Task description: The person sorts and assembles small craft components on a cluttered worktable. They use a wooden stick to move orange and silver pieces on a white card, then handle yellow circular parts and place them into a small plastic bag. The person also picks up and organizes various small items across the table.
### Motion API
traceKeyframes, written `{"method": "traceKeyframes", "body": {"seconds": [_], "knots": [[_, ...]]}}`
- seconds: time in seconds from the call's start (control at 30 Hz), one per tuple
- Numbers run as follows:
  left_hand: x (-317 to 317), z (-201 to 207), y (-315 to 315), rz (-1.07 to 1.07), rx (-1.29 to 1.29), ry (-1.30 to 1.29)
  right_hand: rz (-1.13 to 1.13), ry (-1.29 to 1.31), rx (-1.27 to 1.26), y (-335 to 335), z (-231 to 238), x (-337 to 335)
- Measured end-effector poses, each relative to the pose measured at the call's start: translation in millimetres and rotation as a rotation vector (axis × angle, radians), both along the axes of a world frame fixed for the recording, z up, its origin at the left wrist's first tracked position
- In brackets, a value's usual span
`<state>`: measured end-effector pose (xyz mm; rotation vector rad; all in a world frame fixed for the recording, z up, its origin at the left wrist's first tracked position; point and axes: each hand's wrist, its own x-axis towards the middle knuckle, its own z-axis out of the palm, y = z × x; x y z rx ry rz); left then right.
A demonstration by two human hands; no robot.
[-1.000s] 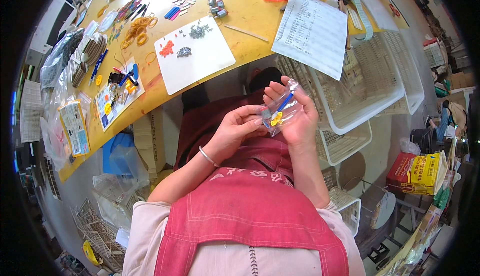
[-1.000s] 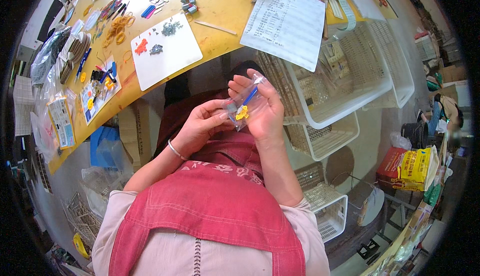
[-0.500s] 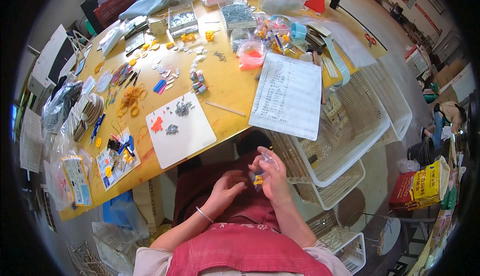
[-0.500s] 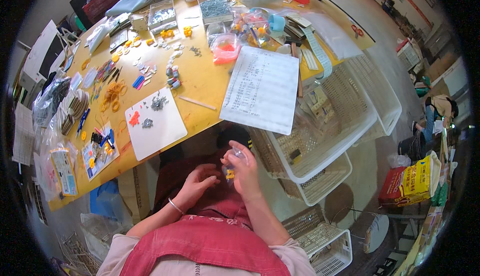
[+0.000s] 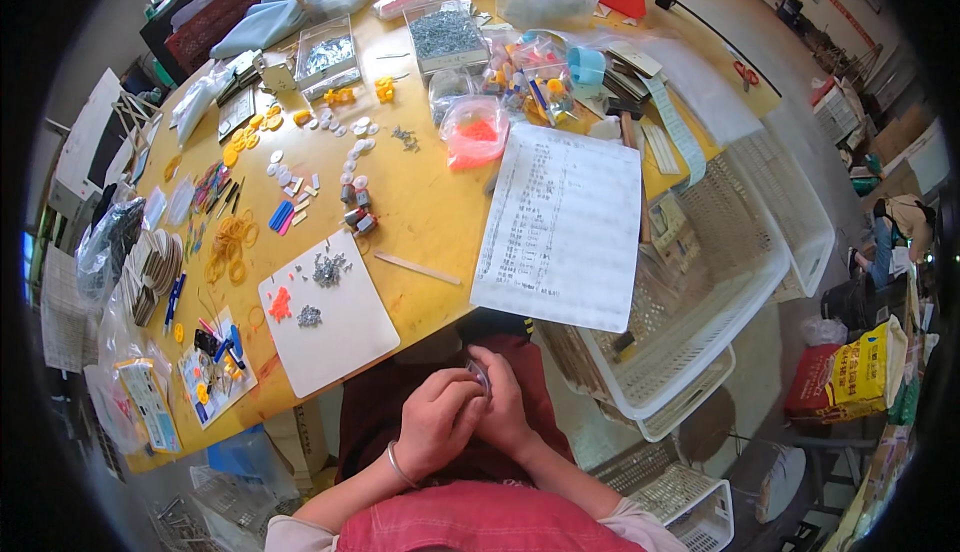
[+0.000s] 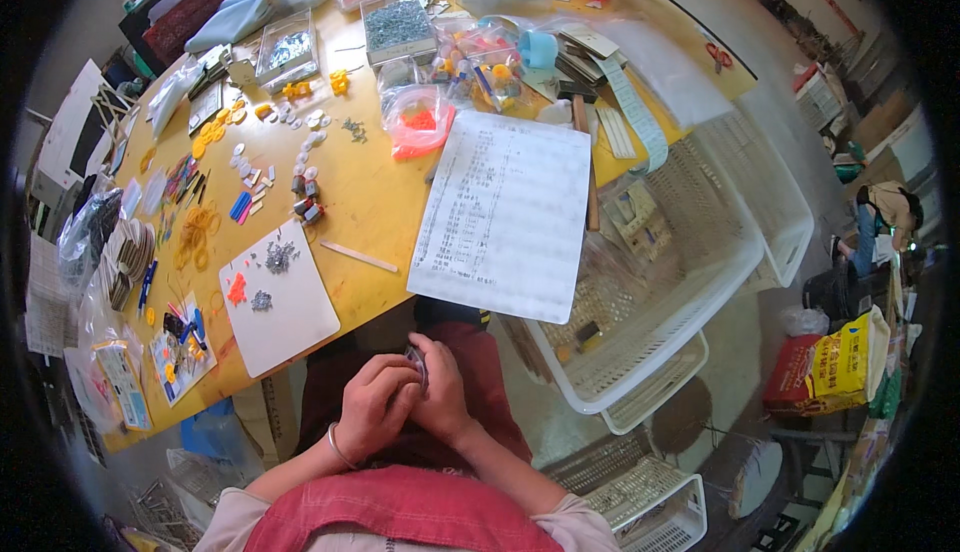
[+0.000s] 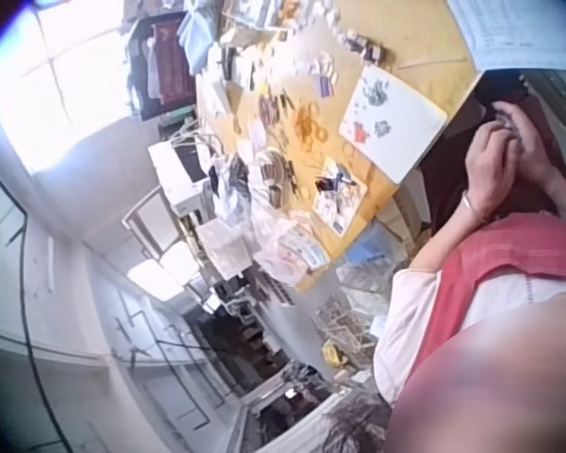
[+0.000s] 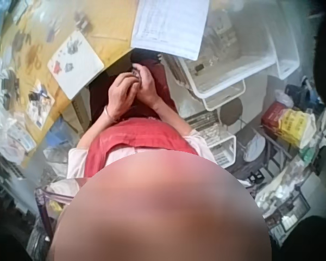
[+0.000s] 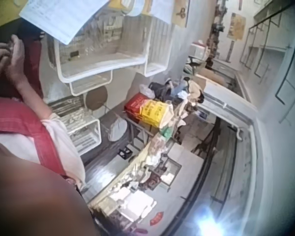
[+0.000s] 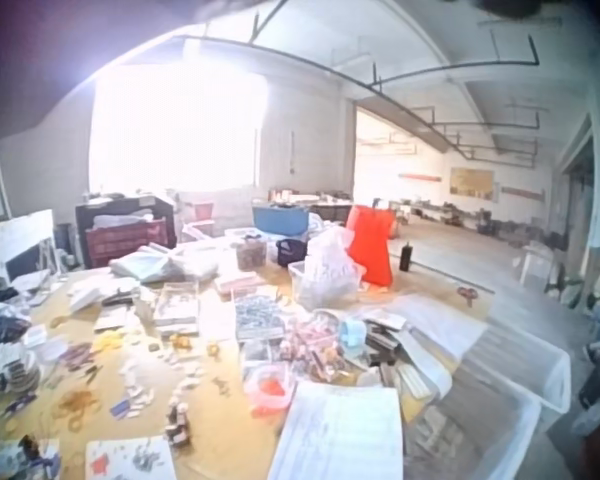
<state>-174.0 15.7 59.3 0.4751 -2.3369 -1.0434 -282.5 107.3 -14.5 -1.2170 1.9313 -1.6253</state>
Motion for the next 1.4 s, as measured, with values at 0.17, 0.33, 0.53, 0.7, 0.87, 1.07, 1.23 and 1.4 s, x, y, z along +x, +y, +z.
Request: {"method": "traceKeyframes", "body": {"seconds": [0.17,0.33,0.53,0.7,0.87,1.07,1.23,1.4], "knots": [[-7.3,7.3,-2.8,-0.064,-0.096,-0.100,-0.009,0.096,-0.018,-6.7,-8.0,-5.6],[-12.6,6.2,-3.3,-0.089,-0.114,-0.123,0.030,-0.091,0.004,-2.0,-15.6,-5.8],[-13.4,6.1,-2.6,-0.138,-0.159,-0.101,0.106,-0.210,0.051,5.6,-15.3,-11.7],[-13.2,9.6,-6.9,-0.173,-0.168,-0.081,0.116,-0.324,0.041,9.9,-15.5,-8.2],[-5.4,27.4,-18.0,-0.184,-0.094,-0.056,0.028,-0.357,0.099,7.4,-14.8,-2.7],[69.3,80.2,-86.9,0.244,-0.020,-0.150,0.000,-0.511,0.064,2.4,4.6,-2.4],[117.6,104.7,-152.4,0.601,-0.237,-0.173,-0.036,-0.421,0.044,-4.3,5.1,-4.1],[153.4,98.7,-156.4,0.626,-0.299,-0.179,0.139,-0.970,-0.143,-4.3,12.6,-19.6]]}}
